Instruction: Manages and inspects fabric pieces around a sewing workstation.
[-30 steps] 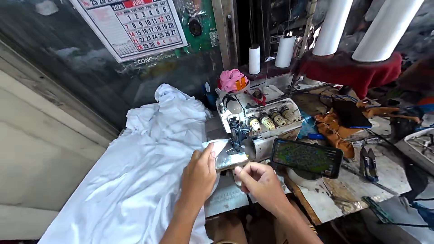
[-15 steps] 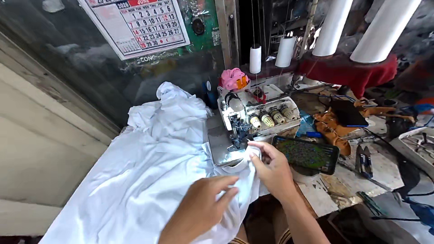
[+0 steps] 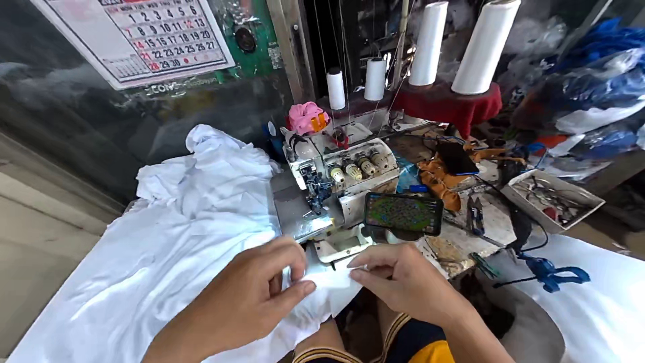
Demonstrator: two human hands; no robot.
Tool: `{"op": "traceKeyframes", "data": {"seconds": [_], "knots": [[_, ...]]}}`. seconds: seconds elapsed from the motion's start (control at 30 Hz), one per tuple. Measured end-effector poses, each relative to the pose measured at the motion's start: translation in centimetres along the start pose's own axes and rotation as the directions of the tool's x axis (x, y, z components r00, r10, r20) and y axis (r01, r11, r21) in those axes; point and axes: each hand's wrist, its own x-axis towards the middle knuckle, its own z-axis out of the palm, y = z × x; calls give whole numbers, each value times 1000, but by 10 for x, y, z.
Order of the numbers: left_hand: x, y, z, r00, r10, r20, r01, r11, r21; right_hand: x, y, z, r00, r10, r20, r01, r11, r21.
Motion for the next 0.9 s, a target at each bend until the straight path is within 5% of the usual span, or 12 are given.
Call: {"op": "traceKeyframes", "data": {"seconds": [0.1,0.13,0.2,0.3,0.47,0.57,0.67,0.73,0.9], "knots": [[-8,-12,-19,935,-151,319,155,988,13,-9,-11,-26,988,-58,-142,52,998,-39],[-14,-20,-30,927,-187,326,192,981,18,-10,-16,-37,973,-101,-207,90,994,-61],[-29,-32,-57,946,-226,233,243,969,-44,-9,-30,-55,920,-198,-337,165,978,-124],[-45,-24,-102,869,-460,181,477,876,-67,-2,-58,-73,819,-309,-484,242,950,-198],[-68,-8,-137,764,-589,-263,574,807,-139,9,-86,-87,741,-389,-547,372,916,-147],[-73,-4,-151,666,-575,-476,580,800,-155,10,-95,-87,779,-386,-495,392,915,-96],[-75,-33,-188,568,-351,-745,366,918,-153,4,-102,-98,826,-433,-360,439,896,-69],[-59,-28,-198,492,-265,-829,348,933,-92,3,-104,-105,861,-438,-261,443,896,-42],[13,-8,-212,611,-334,-718,463,886,-17,19,-122,-127,932,-172,-320,269,918,291]]}}
